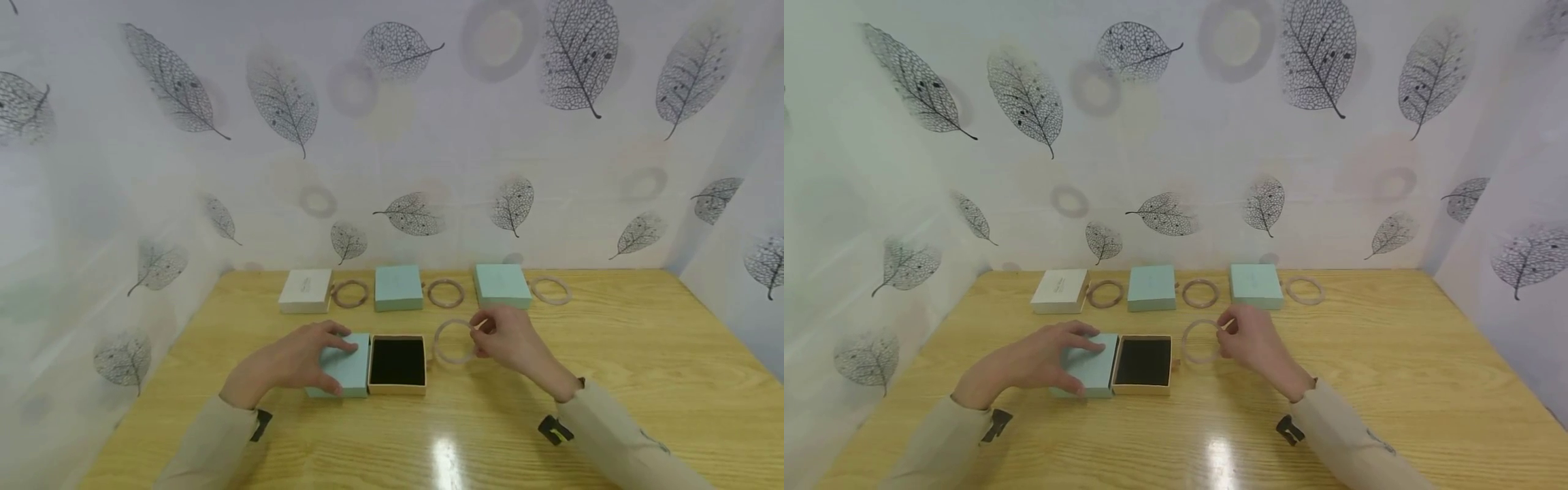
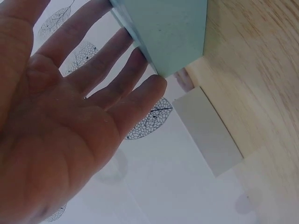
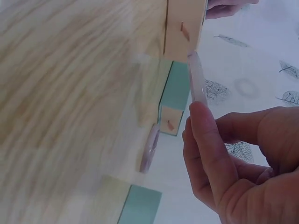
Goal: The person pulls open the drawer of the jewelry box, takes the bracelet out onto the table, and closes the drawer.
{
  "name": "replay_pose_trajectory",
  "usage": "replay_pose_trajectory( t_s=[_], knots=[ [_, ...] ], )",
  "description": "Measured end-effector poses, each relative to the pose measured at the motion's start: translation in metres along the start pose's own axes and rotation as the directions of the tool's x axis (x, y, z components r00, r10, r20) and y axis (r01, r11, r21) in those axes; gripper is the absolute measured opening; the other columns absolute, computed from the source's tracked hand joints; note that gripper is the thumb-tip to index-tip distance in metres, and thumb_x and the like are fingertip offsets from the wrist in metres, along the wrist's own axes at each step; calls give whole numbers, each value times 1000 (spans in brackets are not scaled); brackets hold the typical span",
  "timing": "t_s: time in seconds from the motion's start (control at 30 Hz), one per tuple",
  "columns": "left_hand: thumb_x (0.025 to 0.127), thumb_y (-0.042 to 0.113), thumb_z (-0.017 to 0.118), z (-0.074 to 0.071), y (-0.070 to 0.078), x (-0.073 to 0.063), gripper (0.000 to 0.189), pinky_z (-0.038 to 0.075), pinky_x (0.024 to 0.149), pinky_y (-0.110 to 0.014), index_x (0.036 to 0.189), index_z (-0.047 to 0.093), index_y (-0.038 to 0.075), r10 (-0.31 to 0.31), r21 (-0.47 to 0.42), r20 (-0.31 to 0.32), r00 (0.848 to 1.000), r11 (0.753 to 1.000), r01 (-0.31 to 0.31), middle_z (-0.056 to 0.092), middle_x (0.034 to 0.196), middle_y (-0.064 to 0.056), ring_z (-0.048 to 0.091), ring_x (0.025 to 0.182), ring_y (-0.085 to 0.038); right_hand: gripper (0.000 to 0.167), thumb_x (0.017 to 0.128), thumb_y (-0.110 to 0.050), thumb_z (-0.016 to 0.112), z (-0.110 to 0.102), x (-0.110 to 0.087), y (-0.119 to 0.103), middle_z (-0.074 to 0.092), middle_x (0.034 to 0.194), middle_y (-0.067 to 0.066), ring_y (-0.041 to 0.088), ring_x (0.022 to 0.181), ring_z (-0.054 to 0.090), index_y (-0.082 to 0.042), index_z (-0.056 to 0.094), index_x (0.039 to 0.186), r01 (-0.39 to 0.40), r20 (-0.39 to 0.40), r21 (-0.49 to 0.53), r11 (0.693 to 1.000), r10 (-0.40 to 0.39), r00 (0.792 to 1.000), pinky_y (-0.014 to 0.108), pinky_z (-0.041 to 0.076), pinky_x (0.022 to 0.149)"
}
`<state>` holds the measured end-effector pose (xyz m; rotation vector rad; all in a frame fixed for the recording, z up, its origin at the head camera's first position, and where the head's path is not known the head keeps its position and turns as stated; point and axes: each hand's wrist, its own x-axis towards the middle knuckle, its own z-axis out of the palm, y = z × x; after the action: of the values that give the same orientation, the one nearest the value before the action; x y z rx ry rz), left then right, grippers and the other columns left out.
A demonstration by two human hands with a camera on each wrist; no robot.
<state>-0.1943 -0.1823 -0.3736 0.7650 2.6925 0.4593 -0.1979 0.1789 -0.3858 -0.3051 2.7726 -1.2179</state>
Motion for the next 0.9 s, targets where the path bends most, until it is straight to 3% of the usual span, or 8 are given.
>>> replay_pose_trajectory(
  t_s=[0.27,0.63,0.9],
  knots=[
    [75,38,91,-1,-2,-1,70,40,116,-60,136,67,16,-9,-51,3,1000,999,9,50,153,-10,46,141,-40,18,94,-6,66,0,2,12,77,81,11,14,62,71,6,71,106,5,-2,-50,999,-5,1000,27,57,56],
    [74,39,91,0,-1,-2,70,39,117,-60,137,67,18,-20,-54,7,1000,998,21,50,153,-9,46,141,-39,14,90,-4,65,2,4,18,75,75,6,13,57,69,4,73,100,-12,26,-96,995,15,1000,26,56,54],
    [75,39,91,1,-2,-2,70,39,116,-60,137,67,17,-21,-57,2,1000,998,21,50,153,-8,46,141,-39,14,91,-4,65,2,4,20,74,76,7,14,59,70,3,73,100,-18,44,-66,998,21,999,25,57,55]
  ],
)
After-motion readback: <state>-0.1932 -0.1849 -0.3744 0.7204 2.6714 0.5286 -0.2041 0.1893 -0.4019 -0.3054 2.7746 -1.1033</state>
